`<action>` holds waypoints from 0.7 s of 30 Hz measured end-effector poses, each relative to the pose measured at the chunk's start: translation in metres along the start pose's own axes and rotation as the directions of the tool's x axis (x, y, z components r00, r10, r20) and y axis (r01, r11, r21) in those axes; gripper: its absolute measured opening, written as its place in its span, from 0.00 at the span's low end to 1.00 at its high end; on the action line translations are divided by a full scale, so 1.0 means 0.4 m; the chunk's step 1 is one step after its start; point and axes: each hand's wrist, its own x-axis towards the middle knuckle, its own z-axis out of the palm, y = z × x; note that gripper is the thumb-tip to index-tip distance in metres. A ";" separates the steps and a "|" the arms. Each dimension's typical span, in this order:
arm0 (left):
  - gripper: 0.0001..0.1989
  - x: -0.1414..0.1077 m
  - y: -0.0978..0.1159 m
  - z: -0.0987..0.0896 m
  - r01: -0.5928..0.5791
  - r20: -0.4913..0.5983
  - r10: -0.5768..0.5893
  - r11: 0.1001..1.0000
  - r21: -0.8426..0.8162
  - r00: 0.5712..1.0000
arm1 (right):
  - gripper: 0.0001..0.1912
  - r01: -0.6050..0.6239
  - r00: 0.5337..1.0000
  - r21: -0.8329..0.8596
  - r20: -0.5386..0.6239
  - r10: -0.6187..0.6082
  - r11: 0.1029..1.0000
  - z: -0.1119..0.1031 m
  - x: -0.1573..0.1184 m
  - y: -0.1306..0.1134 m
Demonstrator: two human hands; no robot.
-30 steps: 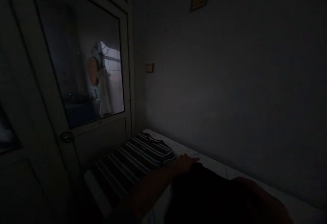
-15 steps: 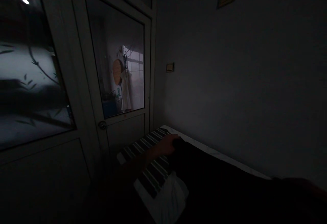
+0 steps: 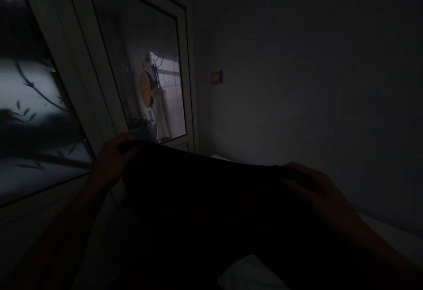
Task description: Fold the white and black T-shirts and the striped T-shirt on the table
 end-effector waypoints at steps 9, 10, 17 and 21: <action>0.07 0.129 -0.048 -0.060 0.096 -0.337 -0.073 0.994 0.051 0.939 | 0.31 -0.198 0.976 0.137 0.115 0.183 0.971 0.210 0.078 0.039; 0.08 0.150 -0.053 -0.048 0.096 -0.358 -0.067 0.993 0.065 0.931 | 0.31 -0.192 0.978 0.133 0.107 0.179 0.972 0.224 0.088 0.042; 0.13 0.414 -0.163 0.297 -0.059 -0.169 0.094 0.978 0.200 0.981 | 0.24 -0.101 0.986 0.133 0.145 0.081 0.986 0.352 0.311 0.197; 0.17 0.547 -0.260 0.661 -0.121 0.176 0.073 0.952 0.283 0.982 | 0.21 -0.112 0.991 -0.058 0.060 0.116 0.992 0.443 0.485 0.439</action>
